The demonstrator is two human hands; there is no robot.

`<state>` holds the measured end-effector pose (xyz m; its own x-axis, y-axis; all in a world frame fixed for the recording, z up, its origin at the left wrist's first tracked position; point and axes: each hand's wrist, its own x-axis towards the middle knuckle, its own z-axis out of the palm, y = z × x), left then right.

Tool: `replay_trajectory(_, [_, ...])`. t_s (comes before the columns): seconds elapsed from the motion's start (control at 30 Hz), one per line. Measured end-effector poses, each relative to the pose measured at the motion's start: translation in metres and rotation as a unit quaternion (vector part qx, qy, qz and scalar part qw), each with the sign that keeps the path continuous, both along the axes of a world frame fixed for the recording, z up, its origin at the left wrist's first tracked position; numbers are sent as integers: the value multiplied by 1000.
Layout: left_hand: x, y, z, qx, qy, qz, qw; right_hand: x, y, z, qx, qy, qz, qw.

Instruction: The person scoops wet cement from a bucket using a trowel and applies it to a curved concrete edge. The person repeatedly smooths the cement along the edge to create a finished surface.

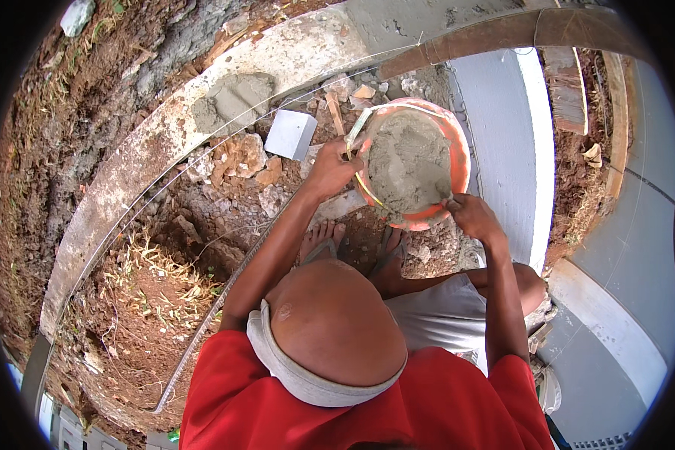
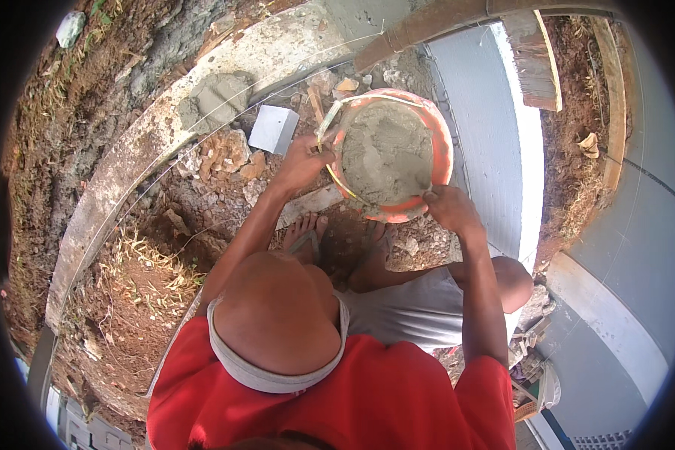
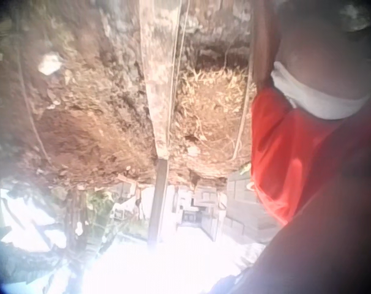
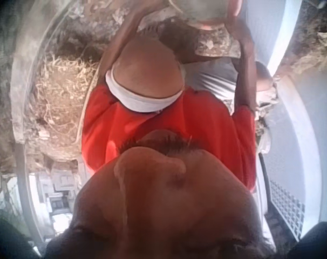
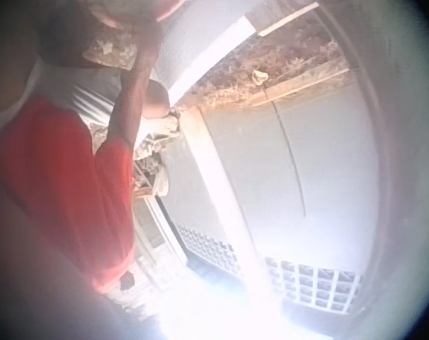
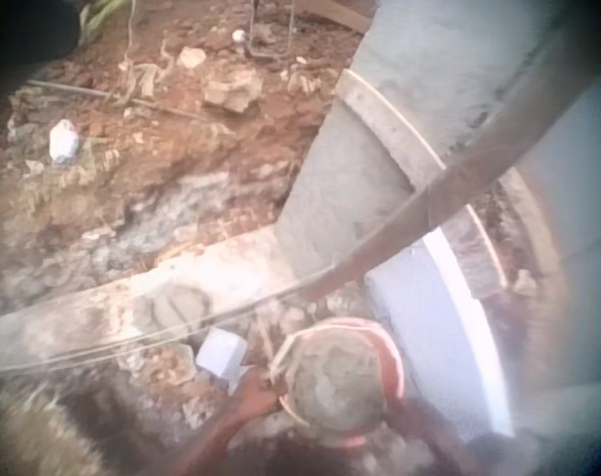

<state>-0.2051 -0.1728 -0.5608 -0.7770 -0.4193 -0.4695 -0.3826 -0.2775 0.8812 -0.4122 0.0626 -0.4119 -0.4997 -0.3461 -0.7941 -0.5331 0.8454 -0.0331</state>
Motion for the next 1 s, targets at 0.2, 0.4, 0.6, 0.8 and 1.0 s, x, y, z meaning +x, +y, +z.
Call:
replay_trajectory(0.2, [17, -5, -19, 102, 28, 31, 994, 57, 2, -38, -148, -144, -5, 978])
replay_trajectory(0.4, [11, 24, -5, 9, 72, 1, 997, 66, -28, -27, -55, -180, -362, 913])
replay_trajectory(0.6, [13, 5, 12, 2, 47, -41, 998, 77, -36, 7, -84, -200, -378, 900])
replay_trajectory(0.8, [7, 15, 14, -112, 67, -2, 991, 96, -33, -18, -151, -220, -497, 826])
replay_trajectory(1.0, [17, -7, 13, -127, 2, -38, 991, 98, -14, -30, -231, -277, -509, 782])
